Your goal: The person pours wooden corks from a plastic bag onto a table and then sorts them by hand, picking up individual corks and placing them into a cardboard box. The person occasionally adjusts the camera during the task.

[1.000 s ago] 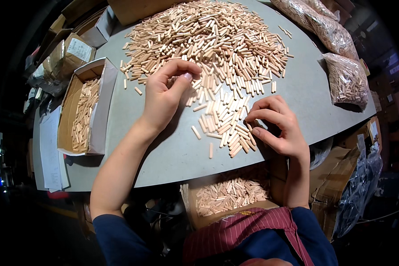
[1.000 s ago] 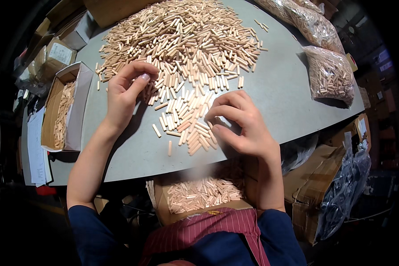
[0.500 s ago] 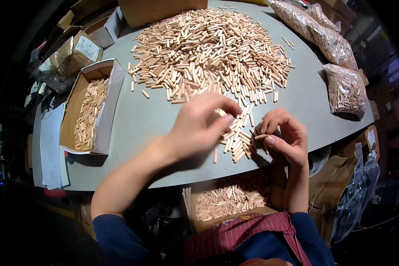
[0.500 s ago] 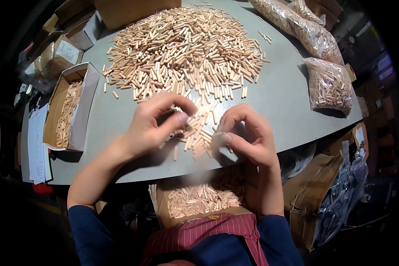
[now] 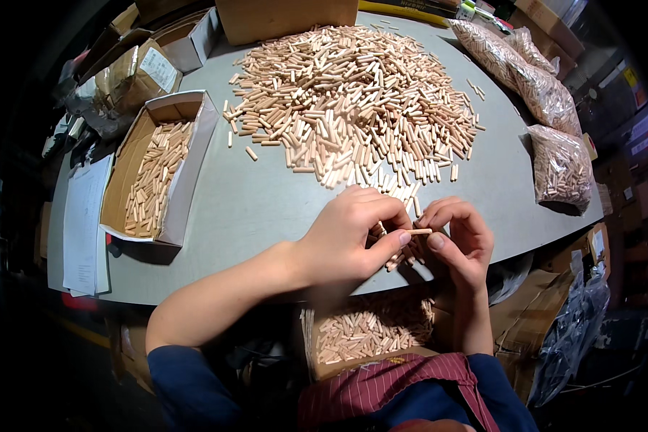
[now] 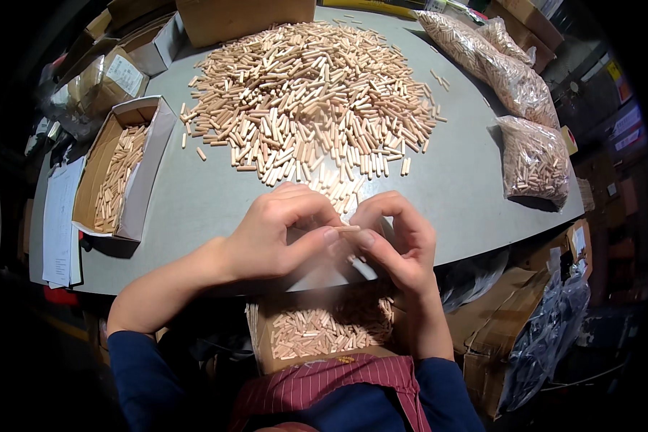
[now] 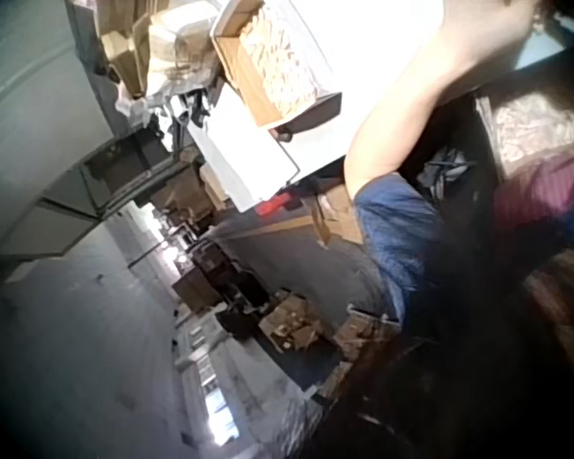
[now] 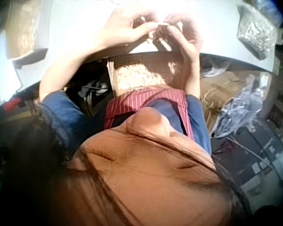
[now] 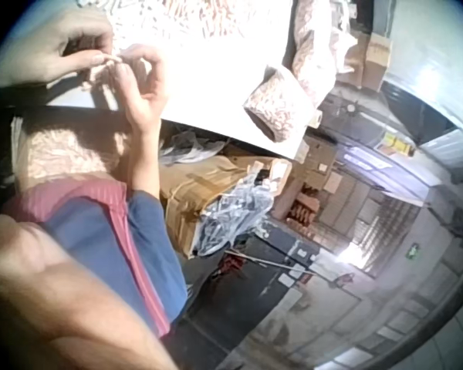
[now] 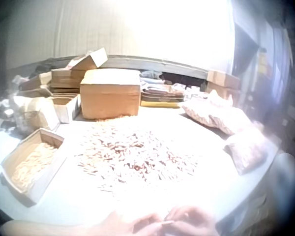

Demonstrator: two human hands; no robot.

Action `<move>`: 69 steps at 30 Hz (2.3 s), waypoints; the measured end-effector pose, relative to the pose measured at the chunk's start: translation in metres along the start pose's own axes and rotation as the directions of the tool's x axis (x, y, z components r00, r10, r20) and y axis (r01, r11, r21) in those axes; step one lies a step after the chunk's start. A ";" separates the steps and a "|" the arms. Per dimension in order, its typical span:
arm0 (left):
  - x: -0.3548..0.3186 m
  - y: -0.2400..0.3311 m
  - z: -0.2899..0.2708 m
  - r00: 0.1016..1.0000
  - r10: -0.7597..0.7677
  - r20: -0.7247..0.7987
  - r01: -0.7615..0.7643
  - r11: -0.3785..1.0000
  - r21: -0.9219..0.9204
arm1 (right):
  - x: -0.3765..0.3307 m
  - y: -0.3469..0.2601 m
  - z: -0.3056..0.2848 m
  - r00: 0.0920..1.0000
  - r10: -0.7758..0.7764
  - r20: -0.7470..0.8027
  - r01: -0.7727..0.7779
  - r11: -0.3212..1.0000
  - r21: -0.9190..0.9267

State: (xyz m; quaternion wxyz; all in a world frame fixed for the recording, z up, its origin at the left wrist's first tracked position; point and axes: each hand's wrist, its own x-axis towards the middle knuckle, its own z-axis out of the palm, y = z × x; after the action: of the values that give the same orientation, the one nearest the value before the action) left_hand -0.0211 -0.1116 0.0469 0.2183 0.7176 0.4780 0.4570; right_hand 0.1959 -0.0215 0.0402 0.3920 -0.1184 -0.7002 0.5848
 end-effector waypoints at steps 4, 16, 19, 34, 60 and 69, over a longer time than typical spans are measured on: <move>0.002 0.002 0.000 0.999 -0.027 0.032 0.028 1.000 -0.014 | 0.001 -0.004 -0.003 0.999 -0.002 0.044 0.007 0.995 -0.101; 0.000 0.012 -0.006 0.938 -0.262 0.229 0.326 0.892 -0.312 | -0.003 -0.002 -0.001 0.978 0.209 0.022 -0.210 0.977 0.048; 0.000 0.012 -0.006 0.945 -0.234 0.230 0.295 0.912 -0.286 | -0.003 0.000 -0.003 0.980 0.194 0.032 -0.195 0.981 0.020; -0.002 0.001 0.003 0.987 0.125 0.101 -0.127 0.992 0.008 | -0.001 0.004 -0.004 0.988 0.009 0.154 0.024 0.978 -0.209; 0.000 0.018 -0.009 0.883 -0.295 0.366 0.463 0.678 -0.570 | -0.002 0.005 -0.001 0.997 -0.047 0.067 0.054 0.992 -0.114; -0.001 0.012 -0.011 0.870 -0.396 0.295 0.492 0.654 -0.574 | -0.007 0.004 0.005 0.996 0.073 -0.051 -0.072 0.997 0.014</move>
State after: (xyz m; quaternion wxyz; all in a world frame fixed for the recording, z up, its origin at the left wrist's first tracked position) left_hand -0.0248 -0.1191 0.0607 0.5853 0.4932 0.4399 0.4697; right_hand 0.1959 -0.0289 0.0338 0.3890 -0.1563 -0.6816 0.5997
